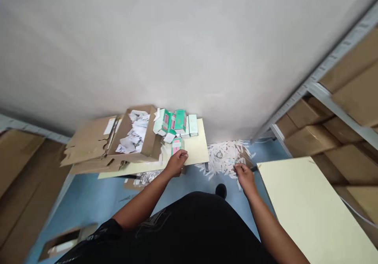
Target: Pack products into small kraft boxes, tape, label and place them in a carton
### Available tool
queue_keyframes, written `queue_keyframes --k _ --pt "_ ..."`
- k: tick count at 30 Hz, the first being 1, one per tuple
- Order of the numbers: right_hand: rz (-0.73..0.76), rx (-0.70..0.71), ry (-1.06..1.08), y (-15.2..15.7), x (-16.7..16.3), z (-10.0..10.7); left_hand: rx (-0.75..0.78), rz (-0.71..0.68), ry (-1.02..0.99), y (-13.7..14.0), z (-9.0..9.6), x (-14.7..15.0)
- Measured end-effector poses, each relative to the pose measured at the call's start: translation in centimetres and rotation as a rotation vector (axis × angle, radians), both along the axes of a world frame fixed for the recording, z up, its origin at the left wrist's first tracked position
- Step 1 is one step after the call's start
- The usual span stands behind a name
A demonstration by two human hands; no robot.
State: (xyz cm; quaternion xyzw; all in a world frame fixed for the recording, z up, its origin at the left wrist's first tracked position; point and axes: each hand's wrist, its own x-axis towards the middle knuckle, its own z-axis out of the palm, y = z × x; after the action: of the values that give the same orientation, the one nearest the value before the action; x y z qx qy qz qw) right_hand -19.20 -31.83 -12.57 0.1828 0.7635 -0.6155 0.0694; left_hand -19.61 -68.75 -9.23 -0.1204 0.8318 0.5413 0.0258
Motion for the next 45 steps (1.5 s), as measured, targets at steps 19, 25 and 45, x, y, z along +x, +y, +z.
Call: queue_keyframes --k 19,25,45 --pt "0.636 0.084 -0.072 -9.0 -14.3 -0.6 -0.576 0.225 -0.585 -1.9 -6.8 -2.0" --pt "0.602 0.186 -0.116 -10.9 -13.1 -0.9 -0.598 0.193 -0.500 -3.0 -9.4 -2.1" --pt "0.201 -0.650 -0.209 -21.9 -11.9 5.2 0.688 -0.344 -0.263 -7.0 2.0 -7.0"
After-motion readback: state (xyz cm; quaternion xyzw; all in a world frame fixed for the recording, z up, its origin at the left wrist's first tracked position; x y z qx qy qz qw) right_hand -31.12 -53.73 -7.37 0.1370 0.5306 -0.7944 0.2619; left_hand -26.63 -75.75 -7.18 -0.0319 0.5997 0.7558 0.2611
